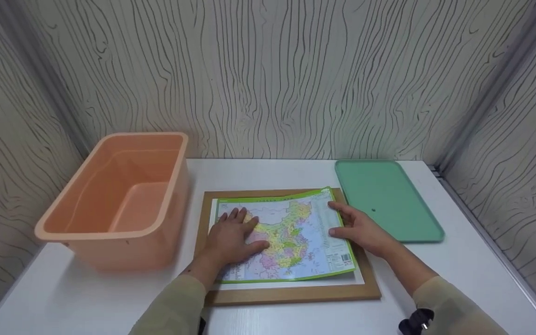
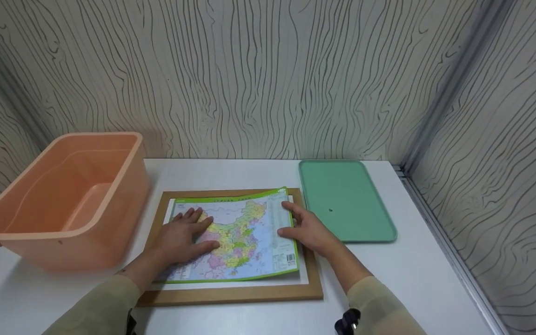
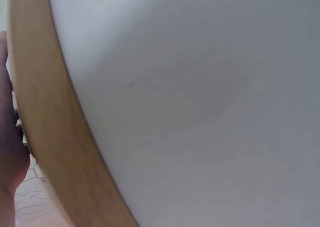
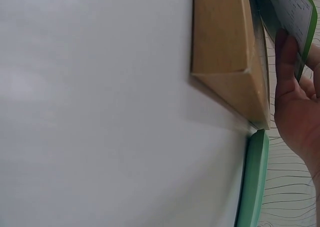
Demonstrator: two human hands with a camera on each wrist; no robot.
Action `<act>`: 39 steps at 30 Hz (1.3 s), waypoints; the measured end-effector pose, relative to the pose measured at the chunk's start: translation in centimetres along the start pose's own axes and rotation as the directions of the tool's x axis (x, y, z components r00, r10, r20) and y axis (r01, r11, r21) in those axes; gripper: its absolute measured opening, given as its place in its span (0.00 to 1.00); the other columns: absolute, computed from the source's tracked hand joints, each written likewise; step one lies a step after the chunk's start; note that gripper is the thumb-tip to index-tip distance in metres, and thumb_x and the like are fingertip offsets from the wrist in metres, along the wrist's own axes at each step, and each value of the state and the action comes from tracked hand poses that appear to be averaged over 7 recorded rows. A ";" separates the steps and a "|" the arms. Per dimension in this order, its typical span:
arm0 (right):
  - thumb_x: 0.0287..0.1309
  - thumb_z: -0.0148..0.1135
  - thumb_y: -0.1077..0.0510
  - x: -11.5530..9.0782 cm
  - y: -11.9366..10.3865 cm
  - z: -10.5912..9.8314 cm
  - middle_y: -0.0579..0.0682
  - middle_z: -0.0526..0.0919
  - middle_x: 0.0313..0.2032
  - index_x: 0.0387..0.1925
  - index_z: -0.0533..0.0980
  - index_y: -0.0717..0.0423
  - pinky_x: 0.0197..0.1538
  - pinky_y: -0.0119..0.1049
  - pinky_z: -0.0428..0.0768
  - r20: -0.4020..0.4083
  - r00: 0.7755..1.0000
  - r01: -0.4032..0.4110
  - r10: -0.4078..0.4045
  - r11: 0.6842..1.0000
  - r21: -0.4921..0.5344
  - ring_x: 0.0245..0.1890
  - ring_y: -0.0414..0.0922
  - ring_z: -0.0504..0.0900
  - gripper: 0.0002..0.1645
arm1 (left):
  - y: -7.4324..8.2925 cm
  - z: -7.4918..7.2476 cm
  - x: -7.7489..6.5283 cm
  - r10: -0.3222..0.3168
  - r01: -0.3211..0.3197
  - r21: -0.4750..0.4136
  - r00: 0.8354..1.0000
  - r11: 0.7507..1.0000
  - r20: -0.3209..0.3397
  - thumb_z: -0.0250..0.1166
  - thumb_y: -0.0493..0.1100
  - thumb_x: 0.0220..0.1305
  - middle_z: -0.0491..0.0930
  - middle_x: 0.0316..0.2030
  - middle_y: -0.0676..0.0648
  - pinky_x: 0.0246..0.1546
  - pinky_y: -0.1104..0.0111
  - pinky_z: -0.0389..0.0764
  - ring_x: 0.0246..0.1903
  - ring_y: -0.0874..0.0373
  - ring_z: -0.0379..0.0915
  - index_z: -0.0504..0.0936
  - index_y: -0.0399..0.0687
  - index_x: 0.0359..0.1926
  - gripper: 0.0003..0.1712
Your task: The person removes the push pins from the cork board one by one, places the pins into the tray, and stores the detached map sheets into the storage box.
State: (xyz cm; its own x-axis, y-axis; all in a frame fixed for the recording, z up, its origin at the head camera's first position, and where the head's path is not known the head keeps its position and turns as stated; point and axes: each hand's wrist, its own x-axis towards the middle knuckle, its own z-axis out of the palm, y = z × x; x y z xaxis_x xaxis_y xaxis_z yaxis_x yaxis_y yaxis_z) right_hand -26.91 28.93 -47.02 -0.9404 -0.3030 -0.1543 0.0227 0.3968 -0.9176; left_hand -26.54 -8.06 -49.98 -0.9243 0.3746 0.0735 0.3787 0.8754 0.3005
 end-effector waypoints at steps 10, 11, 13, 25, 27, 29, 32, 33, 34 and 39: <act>0.67 0.74 0.52 -0.1 -0.2 0.1 0.54 0.56 0.83 0.85 0.55 0.48 0.76 0.47 0.65 0.021 1.000 -0.012 0.012 1.000 0.016 0.80 0.54 0.59 0.54 | 0.3 -0.4 0.0 0.012 -0.013 0.011 1.000 1.000 0.028 0.56 0.80 0.67 0.61 0.80 0.38 0.78 0.44 0.54 0.80 0.38 0.51 0.72 0.55 0.78 0.51; 0.67 0.74 0.53 -0.1 -0.2 0.1 0.54 0.55 0.83 0.85 0.54 0.49 0.75 0.44 0.66 0.026 1.000 -0.009 0.008 1.000 0.024 0.81 0.53 0.58 0.54 | 0.3 -0.5 0.0 0.016 -0.016 0.015 0.999 1.000 0.029 0.56 0.80 0.67 0.61 0.80 0.37 0.78 0.44 0.54 0.80 0.38 0.52 0.73 0.55 0.78 0.51; 0.68 0.73 0.53 0.0 -0.1 0.1 0.54 0.53 0.84 0.85 0.53 0.50 0.76 0.43 0.65 0.034 0.999 0.003 -0.005 0.999 0.042 0.82 0.53 0.54 0.53 | 0.4 -0.6 0.0 0.017 -0.017 0.022 0.999 1.000 0.034 0.56 0.80 0.67 0.61 0.80 0.37 0.79 0.44 0.54 0.80 0.38 0.51 0.73 0.54 0.78 0.50; 0.69 0.72 0.53 -0.5 -0.3 -0.4 0.49 0.50 0.85 0.85 0.54 0.49 0.79 0.47 0.57 0.008 1.000 0.026 -0.027 0.998 0.053 0.84 0.51 0.45 0.52 | 2.5 -2.9 0.0 0.066 -0.065 0.146 0.998 0.987 -0.004 0.56 0.74 0.72 0.62 0.80 0.38 0.79 0.44 0.53 0.80 0.39 0.53 0.69 0.53 0.80 0.46; 0.69 0.72 0.53 -0.6 -0.4 -0.5 0.48 0.50 0.84 0.85 0.54 0.48 0.77 0.43 0.60 0.003 1.000 0.024 -0.024 0.998 0.059 0.84 0.50 0.48 0.52 | 3.1 -3.7 -0.2 0.085 -0.079 0.168 0.996 0.983 -0.033 0.55 0.74 0.74 0.62 0.79 0.37 0.78 0.43 0.55 0.79 0.38 0.55 0.68 0.52 0.80 0.46; 0.69 0.72 0.52 -0.7 -0.6 -0.5 0.48 0.51 0.84 0.85 0.54 0.47 0.75 0.36 0.64 -0.001 1.000 0.027 -0.027 0.997 0.067 0.83 0.50 0.50 0.52 | 3.6 -4.5 -0.5 0.096 -0.084 0.183 0.994 0.979 -0.059 0.54 0.74 0.73 0.62 0.79 0.36 0.77 0.42 0.56 0.79 0.37 0.56 0.68 0.52 0.80 0.47; 0.69 0.72 0.52 -0.8 -0.7 -0.6 0.48 0.51 0.84 0.85 0.54 0.47 0.69 0.27 0.68 -0.003 0.999 0.039 -0.038 0.996 0.082 0.83 0.50 0.52 0.52 | 4.3 -5.9 -1.2 0.095 -0.079 0.175 0.992 0.981 -0.081 0.54 0.78 0.71 0.58 0.81 0.36 0.78 0.41 0.55 0.80 0.38 0.52 0.66 0.53 0.81 0.50; 0.69 0.72 0.52 -0.8 -0.7 -0.6 0.48 0.51 0.84 0.85 0.54 0.47 0.68 0.25 0.69 -0.005 0.999 0.042 -0.042 0.996 0.084 0.83 0.50 0.52 0.52 | 4.5 -6.4 -1.4 0.093 -0.077 0.168 0.992 0.983 -0.086 0.54 0.79 0.70 0.56 0.81 0.37 0.78 0.41 0.53 0.81 0.38 0.50 0.66 0.53 0.81 0.51; 0.69 0.72 0.52 -0.9 -0.8 -0.6 0.48 0.51 0.84 0.85 0.54 0.47 0.67 0.24 0.69 -0.005 0.999 0.045 -0.045 0.995 0.093 0.83 0.50 0.53 0.52 | 4.7 -6.8 -1.6 0.091 -0.075 0.167 0.992 0.983 -0.089 0.53 0.80 0.69 0.54 0.82 0.37 0.78 0.41 0.51 0.81 0.39 0.47 0.65 0.53 0.82 0.53; 0.68 0.73 0.53 -1.2 -1.2 -0.6 0.47 0.49 0.85 0.85 0.54 0.48 0.65 0.20 0.68 -0.016 0.998 0.057 -0.055 0.991 0.118 0.83 0.49 0.50 0.53 | 5.2 -9.4 -2.7 0.101 -0.075 0.206 0.988 0.976 -0.117 0.48 0.86 0.65 0.50 0.83 0.39 0.80 0.41 0.45 0.83 0.40 0.42 0.62 0.53 0.83 0.59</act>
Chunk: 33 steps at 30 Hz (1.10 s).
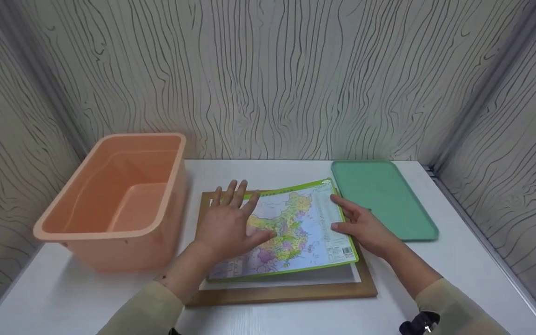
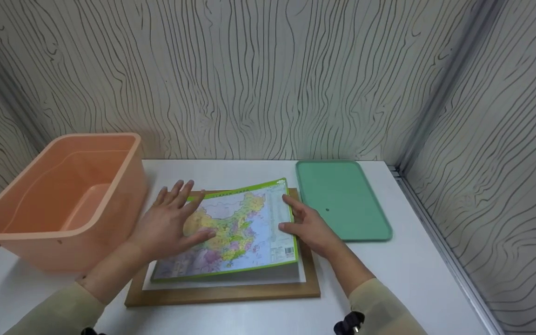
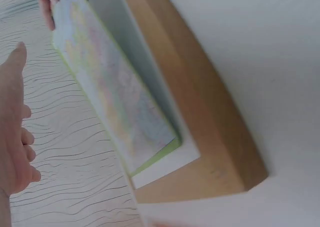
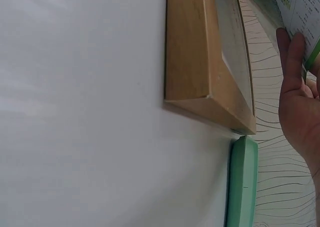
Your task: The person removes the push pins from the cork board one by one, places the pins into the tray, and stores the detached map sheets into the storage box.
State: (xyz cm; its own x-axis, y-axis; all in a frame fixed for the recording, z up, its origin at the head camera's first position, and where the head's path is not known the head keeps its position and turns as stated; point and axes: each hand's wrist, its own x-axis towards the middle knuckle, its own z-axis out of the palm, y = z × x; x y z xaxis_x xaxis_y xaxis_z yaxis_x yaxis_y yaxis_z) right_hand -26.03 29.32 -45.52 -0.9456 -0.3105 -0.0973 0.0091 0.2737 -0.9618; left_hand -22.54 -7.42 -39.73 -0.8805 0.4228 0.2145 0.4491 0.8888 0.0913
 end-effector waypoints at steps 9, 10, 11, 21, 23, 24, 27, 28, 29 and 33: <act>0.69 0.71 0.58 -0.6 -1.4 -0.1 0.52 0.52 0.84 0.85 0.52 0.51 0.65 0.28 0.76 -0.009 0.999 0.039 -0.038 0.997 0.063 0.80 0.52 0.59 0.53 | -1.8 -4.2 -1.5 -0.002 0.010 0.101 0.997 0.995 -0.080 0.41 0.89 0.63 0.48 0.84 0.40 0.80 0.43 0.41 0.83 0.40 0.41 0.57 0.55 0.85 0.63; 0.70 0.71 0.58 -0.7 -1.5 -0.2 0.53 0.54 0.84 0.85 0.52 0.51 0.64 0.30 0.77 -0.008 0.999 0.035 -0.035 0.997 0.071 0.79 0.52 0.62 0.53 | -2.0 -4.6 -1.7 0.000 0.011 0.120 0.996 0.993 -0.089 0.41 0.90 0.63 0.48 0.84 0.39 0.80 0.42 0.42 0.83 0.40 0.41 0.57 0.55 0.85 0.63; 0.70 0.71 0.59 -0.8 -1.7 -0.3 0.54 0.56 0.83 0.85 0.52 0.49 0.63 0.33 0.79 -0.010 1.000 0.027 -0.026 0.996 0.087 0.77 0.53 0.66 0.53 | -2.3 -4.9 -1.8 0.001 0.012 0.128 0.995 0.992 -0.097 0.41 0.89 0.63 0.49 0.84 0.39 0.80 0.42 0.42 0.83 0.39 0.41 0.57 0.54 0.85 0.63; 0.69 0.72 0.56 -1.0 -3.1 -1.1 0.53 0.66 0.78 0.85 0.54 0.40 0.56 0.40 0.86 -0.042 0.999 0.008 -0.004 0.997 0.079 0.64 0.50 0.82 0.52 | -6.5 -7.5 -4.4 -0.045 0.058 0.104 0.991 0.993 -0.124 0.52 0.86 0.63 0.45 0.84 0.35 0.80 0.42 0.38 0.83 0.37 0.36 0.56 0.48 0.85 0.64; 0.69 0.72 0.56 -1.1 -3.4 -1.3 0.53 0.67 0.78 0.85 0.54 0.40 0.55 0.40 0.86 -0.050 0.999 0.015 -0.011 0.996 0.083 0.63 0.51 0.82 0.52 | -7.4 -7.7 -5.1 -0.052 0.063 0.089 0.991 0.994 -0.122 0.53 0.85 0.64 0.43 0.84 0.34 0.80 0.42 0.37 0.83 0.37 0.34 0.56 0.47 0.85 0.64; 0.69 0.72 0.56 -1.2 -3.6 -1.5 0.53 0.67 0.78 0.85 0.54 0.41 0.55 0.40 0.86 -0.054 0.998 0.019 -0.015 0.997 0.081 0.63 0.51 0.83 0.52 | -7.9 -7.8 -5.4 -0.053 0.064 0.084 0.991 0.994 -0.123 0.53 0.85 0.64 0.43 0.84 0.34 0.80 0.42 0.37 0.83 0.36 0.34 0.55 0.46 0.85 0.64; 0.69 0.72 0.57 -1.3 -4.1 -1.8 0.53 0.67 0.78 0.85 0.53 0.41 0.54 0.40 0.86 -0.057 0.998 0.031 -0.027 0.997 0.077 0.62 0.51 0.83 0.53 | -9.2 -7.9 -6.5 -0.064 0.073 0.070 0.991 0.995 -0.120 0.54 0.83 0.66 0.42 0.83 0.32 0.80 0.41 0.37 0.83 0.35 0.35 0.54 0.45 0.85 0.63; 0.69 0.72 0.56 -1.4 -4.2 -1.9 0.53 0.67 0.78 0.85 0.53 0.41 0.54 0.39 0.86 -0.058 0.998 0.033 -0.028 0.996 0.077 0.61 0.51 0.84 0.53 | -9.6 -7.9 -6.8 -0.066 0.075 0.070 0.991 0.995 -0.120 0.55 0.82 0.66 0.43 0.83 0.31 0.79 0.40 0.38 0.82 0.34 0.35 0.54 0.44 0.85 0.63; 0.69 0.72 0.56 -1.4 -4.4 -2.0 0.53 0.67 0.78 0.85 0.53 0.41 0.54 0.39 0.86 -0.058 0.998 0.034 -0.030 0.996 0.076 0.60 0.51 0.84 0.53 | -10.0 -7.9 -7.2 -0.069 0.078 0.070 0.990 0.994 -0.120 0.55 0.82 0.66 0.43 0.83 0.31 0.79 0.39 0.38 0.82 0.33 0.36 0.54 0.44 0.85 0.63; 0.70 0.70 0.61 -1.5 -5.2 -2.2 0.55 0.65 0.79 0.86 0.51 0.45 0.55 0.38 0.86 -0.041 0.998 0.060 -0.055 0.987 0.148 0.61 0.50 0.84 0.53 | -11.5 -7.7 -8.6 -0.091 0.101 0.073 0.988 0.992 -0.126 0.56 0.83 0.65 0.47 0.82 0.28 0.79 0.38 0.37 0.82 0.32 0.38 0.55 0.42 0.84 0.64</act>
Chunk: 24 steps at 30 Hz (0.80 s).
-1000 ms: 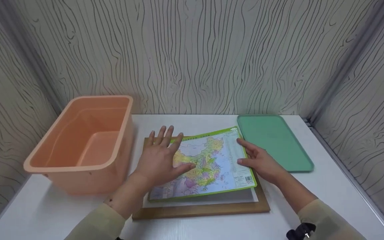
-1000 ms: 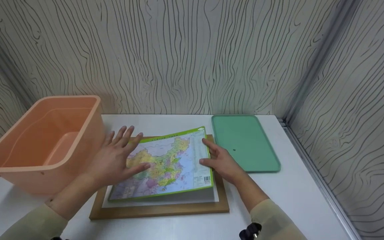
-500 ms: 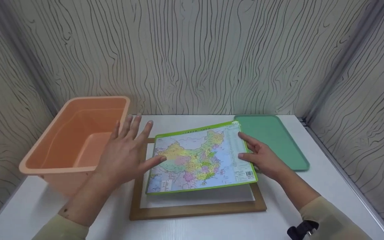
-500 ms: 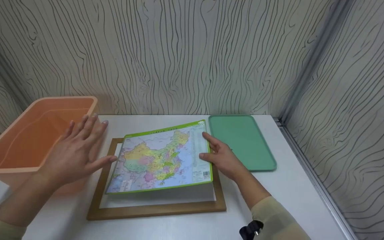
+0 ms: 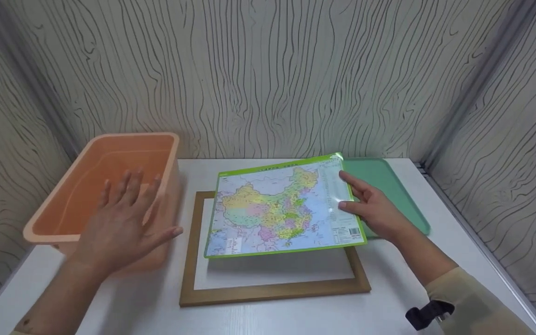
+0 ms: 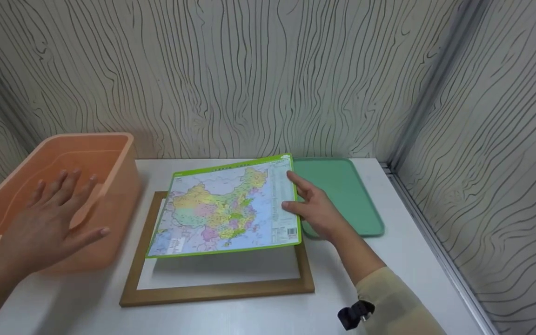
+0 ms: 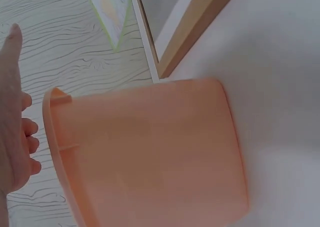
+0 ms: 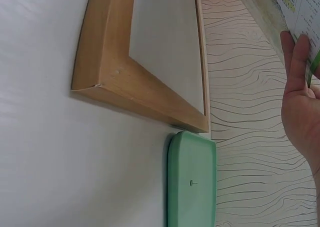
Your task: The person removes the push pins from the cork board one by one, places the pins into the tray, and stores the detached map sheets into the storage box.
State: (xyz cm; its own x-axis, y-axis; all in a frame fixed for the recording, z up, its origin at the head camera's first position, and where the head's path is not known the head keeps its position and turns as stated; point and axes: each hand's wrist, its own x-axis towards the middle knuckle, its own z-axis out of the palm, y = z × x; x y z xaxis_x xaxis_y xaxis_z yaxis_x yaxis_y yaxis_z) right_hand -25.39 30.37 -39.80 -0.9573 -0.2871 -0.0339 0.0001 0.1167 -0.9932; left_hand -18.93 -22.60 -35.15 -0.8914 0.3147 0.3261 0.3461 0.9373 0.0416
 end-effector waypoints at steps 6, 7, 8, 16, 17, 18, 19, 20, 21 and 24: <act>0.71 0.66 0.66 -0.5 0.2 -0.2 0.57 0.60 0.80 0.86 0.49 0.49 0.56 0.38 0.85 0.017 1.000 0.011 -0.012 0.997 0.074 0.62 0.48 0.83 0.52 | -1.9 2.1 -3.2 -0.024 0.024 -0.020 1.000 1.000 -0.001 0.62 0.81 0.62 0.49 0.80 0.25 0.79 0.40 0.29 0.81 0.30 0.38 0.58 0.41 0.83 0.66; 0.72 0.66 0.66 -0.6 0.2 -0.2 0.56 0.60 0.80 0.86 0.49 0.48 0.56 0.38 0.85 0.017 1.000 0.011 -0.012 0.997 0.075 0.61 0.48 0.83 0.52 | -2.2 2.5 -3.7 -0.022 0.022 -0.017 1.000 1.000 -0.003 0.63 0.81 0.61 0.49 0.80 0.25 0.79 0.40 0.29 0.81 0.29 0.39 0.58 0.40 0.83 0.66; 0.72 0.66 0.66 -0.6 0.2 -0.3 0.56 0.61 0.80 0.86 0.49 0.48 0.56 0.38 0.85 0.019 1.000 0.011 -0.012 0.997 0.074 0.61 0.49 0.83 0.52 | -2.4 2.8 -4.1 -0.023 0.023 -0.014 1.000 1.000 -0.002 0.64 0.81 0.60 0.49 0.80 0.25 0.79 0.40 0.29 0.81 0.29 0.39 0.58 0.40 0.83 0.66; 0.73 0.63 0.69 -0.6 0.0 -0.3 0.56 0.60 0.80 0.86 0.48 0.49 0.55 0.37 0.85 0.045 0.999 0.023 -0.027 0.995 0.098 0.60 0.48 0.84 0.51 | -3.3 5.3 -7.7 -0.036 0.036 0.010 0.999 0.999 0.010 0.64 0.82 0.59 0.49 0.81 0.26 0.79 0.39 0.30 0.82 0.31 0.36 0.54 0.44 0.85 0.68; 0.73 0.62 0.69 -0.5 0.0 -0.3 0.56 0.60 0.80 0.86 0.48 0.49 0.55 0.37 0.85 0.047 0.999 0.022 -0.026 0.995 0.100 0.60 0.48 0.84 0.51 | -3.3 5.6 -8.2 -0.038 0.038 0.014 0.999 0.999 0.016 0.63 0.82 0.59 0.48 0.81 0.26 0.79 0.39 0.29 0.82 0.31 0.34 0.52 0.46 0.85 0.69; 0.73 0.62 0.69 -0.5 0.0 -0.3 0.56 0.59 0.80 0.86 0.48 0.48 0.55 0.37 0.85 0.050 0.998 0.019 -0.024 0.994 0.105 0.60 0.48 0.84 0.51 | -3.3 5.9 -8.6 -0.040 0.040 0.012 0.999 0.999 0.019 0.64 0.82 0.59 0.47 0.81 0.26 0.79 0.40 0.29 0.82 0.32 0.33 0.50 0.47 0.86 0.69; 0.73 0.62 0.68 -0.5 -0.1 -0.2 0.55 0.59 0.81 0.86 0.48 0.48 0.56 0.36 0.85 0.051 0.998 0.015 -0.021 0.994 0.108 0.60 0.48 0.84 0.51 | -3.3 6.3 -8.9 -0.043 0.043 0.009 0.999 0.999 0.023 0.64 0.82 0.59 0.46 0.81 0.26 0.79 0.40 0.28 0.82 0.33 0.32 0.48 0.48 0.86 0.70; 0.73 0.63 0.68 -0.4 -0.1 -0.2 0.55 0.59 0.81 0.86 0.48 0.48 0.56 0.36 0.85 0.052 0.998 0.013 -0.019 0.994 0.111 0.60 0.48 0.84 0.51 | -3.2 6.6 -9.3 -0.048 0.048 0.010 0.998 0.999 0.031 0.64 0.82 0.59 0.45 0.82 0.27 0.79 0.40 0.28 0.82 0.33 0.31 0.46 0.49 0.87 0.70; 0.73 0.63 0.68 -0.4 -0.1 -0.2 0.55 0.58 0.81 0.86 0.48 0.48 0.56 0.36 0.85 0.052 0.999 0.011 -0.017 0.993 0.114 0.61 0.48 0.84 0.51 | -3.1 7.0 -9.6 -0.056 0.055 0.011 0.998 0.998 0.039 0.63 0.83 0.59 0.45 0.82 0.27 0.79 0.40 0.27 0.82 0.33 0.30 0.44 0.50 0.87 0.71; 0.73 0.63 0.69 -0.2 -0.2 -0.1 0.56 0.57 0.82 0.87 0.47 0.48 0.57 0.35 0.84 0.053 0.999 0.007 -0.014 0.992 0.128 0.61 0.47 0.83 0.52 | -2.7 8.0 -10.6 -0.077 0.076 0.005 0.995 0.997 0.062 0.63 0.83 0.58 0.43 0.82 0.28 0.79 0.41 0.26 0.83 0.34 0.30 0.42 0.52 0.87 0.71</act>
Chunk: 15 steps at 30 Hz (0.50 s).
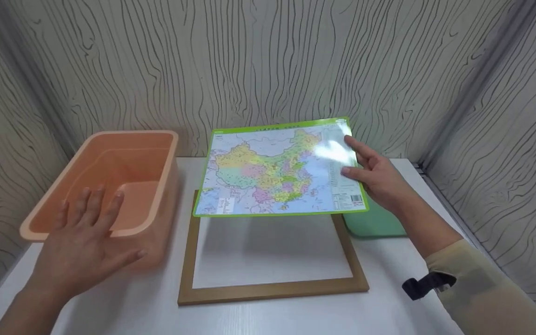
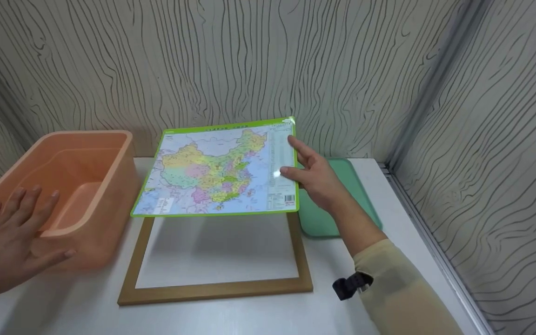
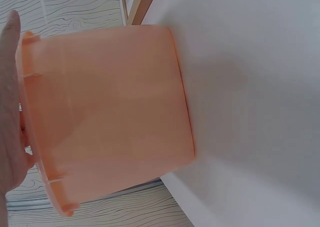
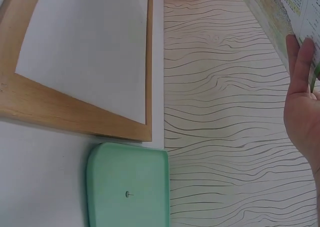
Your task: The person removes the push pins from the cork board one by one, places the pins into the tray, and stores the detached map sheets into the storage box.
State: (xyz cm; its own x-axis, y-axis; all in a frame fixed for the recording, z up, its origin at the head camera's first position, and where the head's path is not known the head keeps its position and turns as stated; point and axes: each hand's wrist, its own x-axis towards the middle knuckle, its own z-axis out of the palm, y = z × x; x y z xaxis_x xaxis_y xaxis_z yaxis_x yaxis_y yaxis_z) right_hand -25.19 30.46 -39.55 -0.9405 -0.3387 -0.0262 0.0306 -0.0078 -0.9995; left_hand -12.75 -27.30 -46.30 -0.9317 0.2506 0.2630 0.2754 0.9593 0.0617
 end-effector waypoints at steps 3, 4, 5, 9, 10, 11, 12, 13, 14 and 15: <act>0.73 0.62 0.69 0.0 -0.1 0.0 0.57 0.57 0.82 0.86 0.47 0.48 0.57 0.35 0.84 -0.001 1.000 0.008 -0.008 1.000 0.014 0.61 0.47 0.83 0.52 | 0.4 0.6 -0.9 -0.011 0.011 -0.003 1.000 1.000 0.007 0.63 0.83 0.57 0.45 0.82 0.28 0.79 0.41 0.26 0.83 0.34 0.30 0.41 0.53 0.87 0.72; 0.73 0.62 0.70 0.1 -0.2 0.0 0.57 0.57 0.82 0.86 0.47 0.48 0.57 0.35 0.84 -0.001 1.000 0.011 -0.011 1.000 0.018 0.61 0.47 0.84 0.51 | 0.4 0.7 -1.2 -0.007 0.007 -0.009 1.000 1.000 0.000 0.64 0.82 0.57 0.46 0.82 0.27 0.79 0.41 0.27 0.83 0.33 0.32 0.42 0.53 0.87 0.72; 0.73 0.62 0.70 0.1 -0.2 0.1 0.57 0.57 0.82 0.86 0.47 0.48 0.56 0.35 0.84 -0.001 1.000 0.015 -0.015 1.000 0.022 0.61 0.47 0.84 0.51 | 0.5 0.9 -1.5 -0.003 0.003 -0.013 1.000 1.000 -0.005 0.65 0.82 0.57 0.47 0.81 0.27 0.79 0.41 0.27 0.82 0.33 0.32 0.42 0.53 0.87 0.72; 0.74 0.61 0.71 0.1 -0.3 0.1 0.57 0.59 0.81 0.87 0.47 0.48 0.56 0.34 0.84 -0.002 1.000 0.012 -0.012 0.999 0.043 0.62 0.46 0.83 0.52 | 0.9 1.8 -2.7 0.013 -0.014 -0.032 1.000 0.999 -0.027 0.67 0.80 0.56 0.51 0.80 0.25 0.79 0.41 0.29 0.82 0.33 0.35 0.42 0.53 0.87 0.72; 0.74 0.60 0.71 0.1 -0.2 0.1 0.57 0.59 0.80 0.87 0.47 0.47 0.56 0.34 0.84 -0.002 1.000 0.010 -0.010 0.999 0.050 0.62 0.46 0.83 0.52 | 1.0 2.0 -2.9 0.014 -0.015 -0.035 0.999 0.999 -0.028 0.68 0.80 0.56 0.51 0.80 0.25 0.79 0.41 0.29 0.82 0.33 0.35 0.42 0.52 0.87 0.73; 0.74 0.60 0.71 0.1 -0.2 0.1 0.57 0.59 0.80 0.87 0.47 0.47 0.56 0.34 0.84 0.000 1.000 0.006 -0.006 0.998 0.060 0.62 0.46 0.83 0.52 | 1.2 2.2 -3.2 0.013 -0.014 -0.035 1.000 0.999 -0.027 0.68 0.80 0.56 0.51 0.80 0.25 0.79 0.41 0.29 0.82 0.33 0.35 0.42 0.52 0.87 0.73; 0.74 0.61 0.71 0.1 -0.2 0.1 0.57 0.60 0.80 0.87 0.47 0.47 0.55 0.34 0.84 0.000 1.000 0.001 -0.001 0.998 0.069 0.62 0.46 0.83 0.52 | 1.3 2.4 -3.4 0.012 -0.013 -0.036 1.000 0.999 -0.025 0.67 0.80 0.56 0.51 0.79 0.25 0.79 0.41 0.29 0.82 0.33 0.35 0.41 0.52 0.87 0.73; 0.74 0.61 0.71 0.1 -0.2 0.2 0.57 0.60 0.80 0.87 0.47 0.47 0.56 0.34 0.84 0.001 1.000 -0.003 0.003 0.997 0.078 0.62 0.46 0.83 0.52 | 1.5 2.5 -3.6 0.010 -0.011 -0.037 1.000 0.999 -0.023 0.68 0.80 0.56 0.51 0.79 0.25 0.79 0.41 0.29 0.82 0.33 0.35 0.42 0.51 0.87 0.73; 0.73 0.61 0.71 0.1 -0.2 0.2 0.57 0.61 0.80 0.87 0.47 0.47 0.56 0.34 0.84 0.003 1.000 -0.006 0.006 0.996 0.086 0.62 0.46 0.83 0.52 | 1.7 2.7 -3.8 0.009 -0.009 -0.037 1.000 0.999 -0.020 0.67 0.80 0.56 0.52 0.79 0.24 0.79 0.42 0.28 0.82 0.33 0.35 0.42 0.50 0.87 0.73; 0.73 0.61 0.71 0.2 -0.2 0.2 0.57 0.61 0.79 0.87 0.47 0.47 0.56 0.34 0.84 0.006 1.000 -0.009 0.008 0.996 0.092 0.62 0.47 0.83 0.52 | 1.9 2.8 -4.0 0.008 -0.009 -0.037 1.000 0.999 -0.018 0.68 0.80 0.56 0.52 0.79 0.24 0.79 0.41 0.29 0.82 0.32 0.36 0.44 0.49 0.87 0.72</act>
State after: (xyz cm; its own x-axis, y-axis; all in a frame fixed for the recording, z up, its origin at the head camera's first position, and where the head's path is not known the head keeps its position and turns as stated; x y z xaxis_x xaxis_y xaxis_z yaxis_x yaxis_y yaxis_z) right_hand -25.27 30.21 -39.40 -0.9382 -0.3443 -0.0344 0.0700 -0.0915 -0.9933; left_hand -9.17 -26.16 -49.97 -0.9250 0.2560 0.2807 0.2921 0.9517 0.0948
